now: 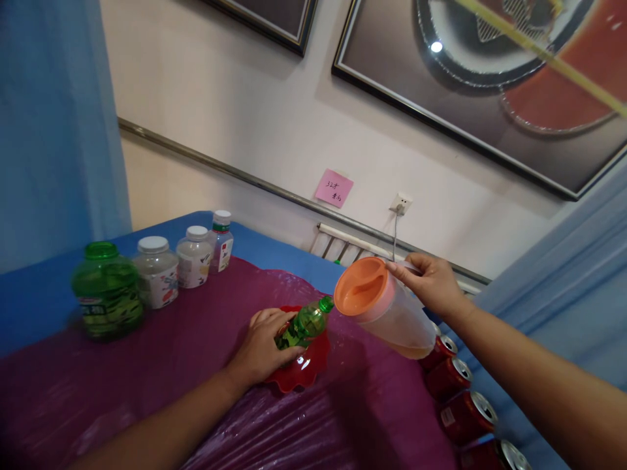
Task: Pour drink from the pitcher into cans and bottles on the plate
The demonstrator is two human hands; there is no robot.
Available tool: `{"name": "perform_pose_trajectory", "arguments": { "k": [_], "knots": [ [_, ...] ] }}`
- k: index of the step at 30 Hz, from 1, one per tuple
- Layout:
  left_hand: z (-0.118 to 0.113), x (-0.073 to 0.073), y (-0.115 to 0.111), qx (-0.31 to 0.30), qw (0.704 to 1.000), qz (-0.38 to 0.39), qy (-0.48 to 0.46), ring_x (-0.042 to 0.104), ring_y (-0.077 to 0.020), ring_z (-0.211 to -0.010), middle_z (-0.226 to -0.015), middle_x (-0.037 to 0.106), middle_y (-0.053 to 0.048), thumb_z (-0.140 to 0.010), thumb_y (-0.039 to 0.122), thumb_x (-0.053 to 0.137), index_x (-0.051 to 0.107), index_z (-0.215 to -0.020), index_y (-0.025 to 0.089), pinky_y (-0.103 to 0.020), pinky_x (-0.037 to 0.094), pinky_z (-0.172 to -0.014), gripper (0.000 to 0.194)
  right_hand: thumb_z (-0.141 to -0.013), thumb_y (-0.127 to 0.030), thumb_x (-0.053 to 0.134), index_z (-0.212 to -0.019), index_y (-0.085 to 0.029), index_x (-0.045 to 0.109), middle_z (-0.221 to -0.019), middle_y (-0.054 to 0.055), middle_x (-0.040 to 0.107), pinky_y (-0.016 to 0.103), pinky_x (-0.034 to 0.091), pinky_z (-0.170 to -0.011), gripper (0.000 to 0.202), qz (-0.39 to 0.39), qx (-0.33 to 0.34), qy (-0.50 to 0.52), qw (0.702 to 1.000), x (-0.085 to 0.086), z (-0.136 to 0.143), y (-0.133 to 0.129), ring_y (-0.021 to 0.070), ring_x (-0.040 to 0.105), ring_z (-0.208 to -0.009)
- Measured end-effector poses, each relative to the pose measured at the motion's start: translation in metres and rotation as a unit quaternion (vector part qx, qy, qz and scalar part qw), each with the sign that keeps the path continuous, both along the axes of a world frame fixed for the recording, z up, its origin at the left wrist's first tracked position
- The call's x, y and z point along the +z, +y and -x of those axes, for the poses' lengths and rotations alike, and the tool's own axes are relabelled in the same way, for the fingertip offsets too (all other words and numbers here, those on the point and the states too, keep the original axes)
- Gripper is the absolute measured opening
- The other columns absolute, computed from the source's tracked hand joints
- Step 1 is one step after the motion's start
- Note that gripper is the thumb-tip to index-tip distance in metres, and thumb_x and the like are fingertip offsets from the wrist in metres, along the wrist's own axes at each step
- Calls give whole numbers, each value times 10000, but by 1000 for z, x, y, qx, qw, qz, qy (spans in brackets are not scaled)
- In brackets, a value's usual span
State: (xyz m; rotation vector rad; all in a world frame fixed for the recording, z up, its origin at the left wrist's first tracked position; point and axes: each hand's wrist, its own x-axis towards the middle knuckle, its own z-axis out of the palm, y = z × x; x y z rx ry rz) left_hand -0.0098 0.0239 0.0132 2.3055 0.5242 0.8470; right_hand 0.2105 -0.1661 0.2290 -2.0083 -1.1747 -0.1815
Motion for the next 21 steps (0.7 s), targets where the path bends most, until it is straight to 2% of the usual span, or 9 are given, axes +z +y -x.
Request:
{"name": "perform_pose_trajectory", "arguments": {
  "k": [5,8,10,14,16,21],
  "knots": [
    [-2,-5,2,14,1000,2,-4,577,-305,-1132,-1141,718,-41,-626,376,856,685,-1162,280,-479,381,-1030,571,-722,-716,709,-538,-221,439,-519,-63,305,251,223,-475,592,-46,-3,40,998,-26,-7,-8,98,275,-508],
    [-4,-9,4,22,1000,-1,-13,586,-307,-1130,-1154,714,-44,-620,387,856,688,-1181,295,-482,403,-1025,593,-745,-693,705,-542,-224,444,-496,-65,351,248,252,-464,574,-102,-21,98,990,-52,-18,-12,101,310,-486],
    [-5,-10,6,29,999,-1,-17,592,-311,-1130,-1151,713,-50,-619,399,853,688,-1197,291,-489,416,-1025,610,-751,-683,706,-545,-226,436,-480,-71,360,245,264,-452,570,-158,-37,155,974,-74,-27,-14,97,318,-467],
    [-7,-12,10,46,999,8,-22,601,-308,-1137,-1153,701,-65,-639,402,833,686,-1218,260,-479,453,-1022,613,-718,-660,743,-571,-228,426,-474,-93,341,235,254,-421,555,-281,-71,274,917,-124,-36,-15,81,287,-431],
    [-8,-14,12,54,998,17,-27,608,-304,-1138,-1168,687,-71,-641,399,831,688,-1212,244,-471,472,-1022,609,-713,-656,743,-577,-234,409,-474,-104,314,235,247,-415,555,-316,-82,304,895,-146,-34,-14,75,265,-422],
    [-8,-16,15,58,995,50,-58,628,-302,-1136,-1152,678,-65,-632,431,833,695,-1162,235,-469,507,-1015,581,-732,-643,728,-601,-242,385,-479,-116,269,237,240,-412,543,-359,-98,335,866,-184,-23,-11,76,247,-421]
  ]
}}
